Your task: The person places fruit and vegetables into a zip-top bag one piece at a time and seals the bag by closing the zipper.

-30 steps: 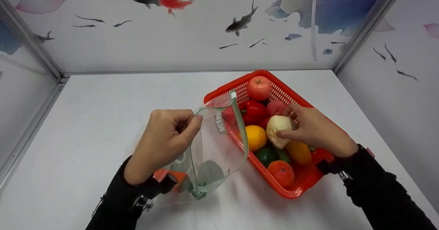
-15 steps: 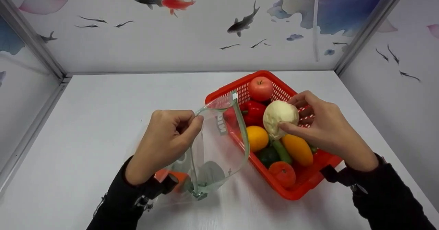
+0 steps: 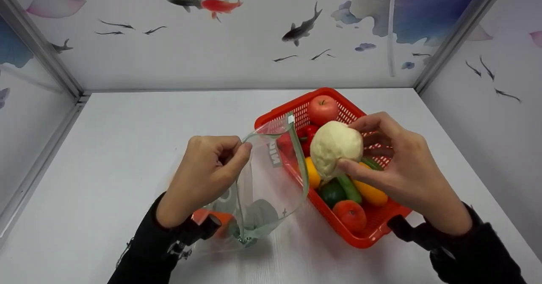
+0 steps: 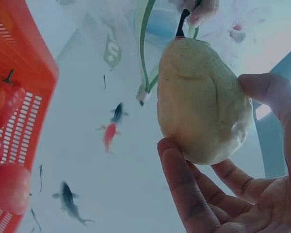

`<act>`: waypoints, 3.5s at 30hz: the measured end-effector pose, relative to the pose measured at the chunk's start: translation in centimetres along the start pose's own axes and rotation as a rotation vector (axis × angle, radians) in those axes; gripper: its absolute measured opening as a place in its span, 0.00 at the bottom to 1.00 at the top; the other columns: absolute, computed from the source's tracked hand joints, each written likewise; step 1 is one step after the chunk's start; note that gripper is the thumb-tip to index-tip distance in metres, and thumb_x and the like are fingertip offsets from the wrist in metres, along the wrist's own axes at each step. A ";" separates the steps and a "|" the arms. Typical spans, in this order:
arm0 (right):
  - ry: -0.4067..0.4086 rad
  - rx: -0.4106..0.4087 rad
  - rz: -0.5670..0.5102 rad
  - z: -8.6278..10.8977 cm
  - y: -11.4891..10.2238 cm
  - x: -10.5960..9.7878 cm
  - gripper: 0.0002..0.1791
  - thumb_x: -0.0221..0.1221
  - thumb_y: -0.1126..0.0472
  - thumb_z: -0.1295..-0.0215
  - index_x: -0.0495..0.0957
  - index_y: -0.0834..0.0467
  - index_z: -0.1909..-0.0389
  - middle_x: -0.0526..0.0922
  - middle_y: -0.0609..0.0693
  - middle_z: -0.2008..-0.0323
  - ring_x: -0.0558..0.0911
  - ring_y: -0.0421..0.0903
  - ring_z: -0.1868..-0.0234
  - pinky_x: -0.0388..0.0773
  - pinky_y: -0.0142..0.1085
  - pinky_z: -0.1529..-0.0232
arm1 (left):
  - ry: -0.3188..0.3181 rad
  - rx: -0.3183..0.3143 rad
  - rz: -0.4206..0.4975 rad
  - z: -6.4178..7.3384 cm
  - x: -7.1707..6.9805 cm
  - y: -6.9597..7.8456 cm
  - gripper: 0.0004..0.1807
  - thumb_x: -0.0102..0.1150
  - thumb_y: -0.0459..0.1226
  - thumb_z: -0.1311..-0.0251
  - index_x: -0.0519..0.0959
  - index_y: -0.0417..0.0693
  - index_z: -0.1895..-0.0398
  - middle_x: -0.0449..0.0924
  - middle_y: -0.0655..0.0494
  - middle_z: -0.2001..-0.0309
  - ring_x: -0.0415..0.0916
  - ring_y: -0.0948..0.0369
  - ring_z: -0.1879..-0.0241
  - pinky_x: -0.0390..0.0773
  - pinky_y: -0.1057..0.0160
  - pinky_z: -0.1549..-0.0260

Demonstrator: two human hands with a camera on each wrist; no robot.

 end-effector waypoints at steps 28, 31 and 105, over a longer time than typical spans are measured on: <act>-0.361 -0.192 0.064 -1.2 -4.2 13.7 0.33 0.73 0.46 0.32 0.75 0.58 0.35 0.88 0.53 0.44 0.91 0.46 0.50 0.89 0.40 0.48 | 0.004 0.049 0.006 0.0 0.1 0.7 0.23 0.56 0.31 0.28 0.69 0.47 0.86 0.55 0.69 0.84 0.53 0.71 0.83 0.52 0.69 0.82; -0.372 -0.191 0.058 -1.3 -4.1 14.0 0.32 0.71 0.46 0.31 0.74 0.58 0.34 0.88 0.54 0.42 0.92 0.49 0.50 0.89 0.41 0.48 | 0.004 0.050 0.002 -0.1 0.0 0.8 0.23 0.56 0.31 0.27 0.69 0.48 0.86 0.56 0.69 0.84 0.52 0.71 0.83 0.51 0.69 0.82; -0.652 0.151 0.469 -6.6 11.7 3.2 0.42 0.71 0.44 0.30 0.68 0.60 0.24 0.81 0.65 0.35 0.83 0.61 0.40 0.81 0.63 0.37 | 0.017 0.005 -0.008 0.6 -1.1 0.2 0.24 0.59 0.32 0.27 0.69 0.47 0.86 0.56 0.69 0.84 0.54 0.71 0.83 0.53 0.69 0.82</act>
Point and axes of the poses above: each hand's wrist, its own z-axis away from the middle knuckle, its own x-axis out of the palm, y = z × x, the point moved 10 cm from there along -z, towards the middle knuckle
